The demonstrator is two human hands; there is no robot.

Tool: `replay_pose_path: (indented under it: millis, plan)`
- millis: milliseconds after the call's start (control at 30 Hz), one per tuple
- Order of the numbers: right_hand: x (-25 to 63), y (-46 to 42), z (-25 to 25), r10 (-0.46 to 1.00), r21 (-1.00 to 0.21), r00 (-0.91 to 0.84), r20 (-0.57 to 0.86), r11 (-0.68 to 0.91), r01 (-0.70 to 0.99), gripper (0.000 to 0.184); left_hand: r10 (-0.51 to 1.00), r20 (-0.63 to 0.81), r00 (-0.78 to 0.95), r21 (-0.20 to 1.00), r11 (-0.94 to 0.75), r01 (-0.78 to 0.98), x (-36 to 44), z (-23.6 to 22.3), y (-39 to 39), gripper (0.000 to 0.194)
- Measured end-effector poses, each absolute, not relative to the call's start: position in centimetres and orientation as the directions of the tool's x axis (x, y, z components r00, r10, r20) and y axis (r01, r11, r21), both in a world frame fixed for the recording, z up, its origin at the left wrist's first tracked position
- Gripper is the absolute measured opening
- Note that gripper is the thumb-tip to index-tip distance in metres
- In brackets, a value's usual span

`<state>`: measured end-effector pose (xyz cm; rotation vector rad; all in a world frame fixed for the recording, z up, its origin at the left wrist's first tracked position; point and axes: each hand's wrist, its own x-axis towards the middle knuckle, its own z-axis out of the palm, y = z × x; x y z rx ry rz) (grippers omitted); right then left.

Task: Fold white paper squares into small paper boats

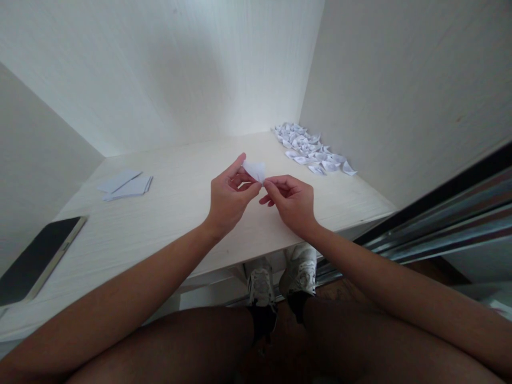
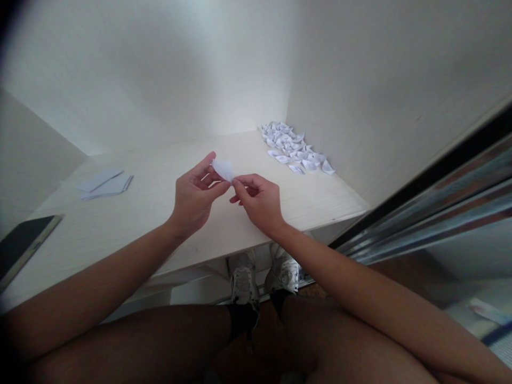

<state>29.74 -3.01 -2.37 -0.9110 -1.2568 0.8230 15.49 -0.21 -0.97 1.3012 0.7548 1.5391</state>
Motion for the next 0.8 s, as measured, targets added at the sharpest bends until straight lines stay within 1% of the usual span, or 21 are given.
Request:
replay_pose_path:
  millis: [100,167,267,367,500,633,700,800]
  plan:
    - [29.8,-3.1,-2.3,0.894,-0.899,0.126,0.43,0.437,-0.026,0.019,0.927,0.374,-0.005,0.884,-0.358,-0.3,15.6,-0.7,-0.3,0.075]
    - [29.9,-3.2,-2.1,0.909,-0.909,0.116,0.401,0.41,-0.071,0.018,0.926,0.378,-0.007,0.88,-0.362,-0.307,15.6,-0.6,-0.4,0.074]
    - [30.3,-3.0,-1.9,0.956,-0.929,0.067,0.286,0.294,-0.226,0.017,0.921,0.389,0.009,0.879,-0.368,-0.304,15.5,-0.6,-0.5,0.075]
    - [30.8,-2.6,-1.9,0.987,-0.92,-0.014,0.163,0.147,-0.363,0.022,0.915,0.402,0.031,0.875,-0.374,-0.308,15.4,-0.7,-0.4,0.075]
    - [31.2,-2.3,-2.0,0.992,-0.891,-0.098,0.075,0.023,-0.453,0.029,0.917,0.396,0.049,0.871,-0.358,-0.336,15.3,-0.8,-0.4,0.072]
    - [31.3,-2.4,-1.9,0.984,-0.856,-0.177,0.027,-0.069,-0.512,0.032,0.927,0.366,0.078,0.869,-0.311,-0.384,15.3,-0.8,-0.5,0.07]
    - [31.4,-2.4,-1.9,0.977,-0.844,-0.211,0.017,-0.099,-0.527,0.031,0.93,0.352,0.104,0.862,-0.279,-0.424,15.3,-0.8,-0.6,0.066]
    - [31.6,-2.4,-2.0,0.972,-0.832,-0.235,0.012,-0.121,-0.542,0.031,0.933,0.334,0.131,0.841,-0.233,-0.488,15.3,-0.5,-0.7,0.046]
